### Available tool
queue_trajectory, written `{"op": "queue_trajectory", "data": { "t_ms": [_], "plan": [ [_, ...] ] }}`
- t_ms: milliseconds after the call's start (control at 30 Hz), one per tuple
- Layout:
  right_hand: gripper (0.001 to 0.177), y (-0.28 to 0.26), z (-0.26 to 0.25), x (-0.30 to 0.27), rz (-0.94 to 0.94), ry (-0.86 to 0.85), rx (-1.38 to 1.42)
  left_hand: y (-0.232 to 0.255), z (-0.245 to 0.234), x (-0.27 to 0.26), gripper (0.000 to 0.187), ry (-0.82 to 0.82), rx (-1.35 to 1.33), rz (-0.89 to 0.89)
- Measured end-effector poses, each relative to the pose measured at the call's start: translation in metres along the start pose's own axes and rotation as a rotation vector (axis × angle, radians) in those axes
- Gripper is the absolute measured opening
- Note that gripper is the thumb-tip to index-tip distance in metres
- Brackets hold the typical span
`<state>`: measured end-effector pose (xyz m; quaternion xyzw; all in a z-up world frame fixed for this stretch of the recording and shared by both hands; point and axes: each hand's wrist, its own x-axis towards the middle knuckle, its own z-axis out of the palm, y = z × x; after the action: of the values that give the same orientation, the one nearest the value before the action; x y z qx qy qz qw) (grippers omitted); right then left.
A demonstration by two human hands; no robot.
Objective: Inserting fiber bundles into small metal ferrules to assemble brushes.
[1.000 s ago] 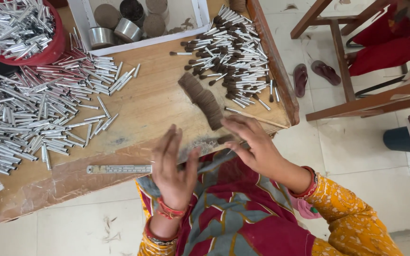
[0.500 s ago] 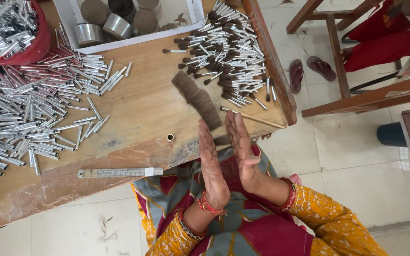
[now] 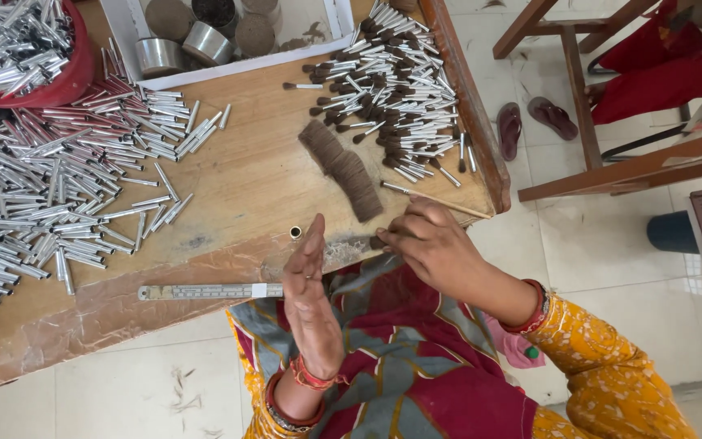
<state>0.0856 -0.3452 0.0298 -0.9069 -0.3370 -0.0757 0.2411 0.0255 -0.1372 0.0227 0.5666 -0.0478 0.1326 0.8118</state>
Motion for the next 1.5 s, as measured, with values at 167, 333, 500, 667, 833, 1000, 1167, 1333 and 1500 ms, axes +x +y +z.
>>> {"op": "queue_trajectory", "data": {
  "t_ms": [167,333,500,667,833,1000,1167,1333,1500],
  "plan": [
    [0.033,0.003,0.01,-0.008,-0.183,0.041,-0.081,0.012,-0.023,0.002,0.052,0.016,0.076,-0.068],
    [0.031,-0.001,0.009,-0.007,-0.405,0.091,-0.259,0.012,-0.027,0.012,0.016,-0.004,0.365,-0.27],
    [0.023,-0.01,-0.005,-0.002,-0.478,0.148,-0.215,0.021,-0.013,0.018,0.023,-0.264,0.525,-0.272],
    [0.022,-0.021,-0.019,-0.001,-0.509,0.128,-0.234,0.013,-0.011,0.016,0.018,-0.303,0.459,-0.431],
    [0.021,-0.025,-0.019,-0.005,-0.588,0.171,-0.302,0.014,-0.005,0.01,0.008,-0.294,0.485,-0.303],
    [0.04,-0.034,-0.018,-0.006,-0.204,0.17,0.154,0.006,-0.013,0.002,0.007,-0.286,0.232,-0.391],
    [0.045,-0.027,0.0,-0.027,0.009,0.118,0.572,-0.014,-0.02,-0.01,0.007,-0.277,0.014,-0.581],
    [0.052,-0.032,-0.004,-0.018,0.09,0.209,0.511,0.002,0.004,0.006,0.006,-0.144,0.556,-0.02],
    [0.04,-0.018,0.008,-0.01,0.103,0.321,0.131,-0.02,0.012,0.022,0.025,-0.18,1.12,0.33]
  ]
}}
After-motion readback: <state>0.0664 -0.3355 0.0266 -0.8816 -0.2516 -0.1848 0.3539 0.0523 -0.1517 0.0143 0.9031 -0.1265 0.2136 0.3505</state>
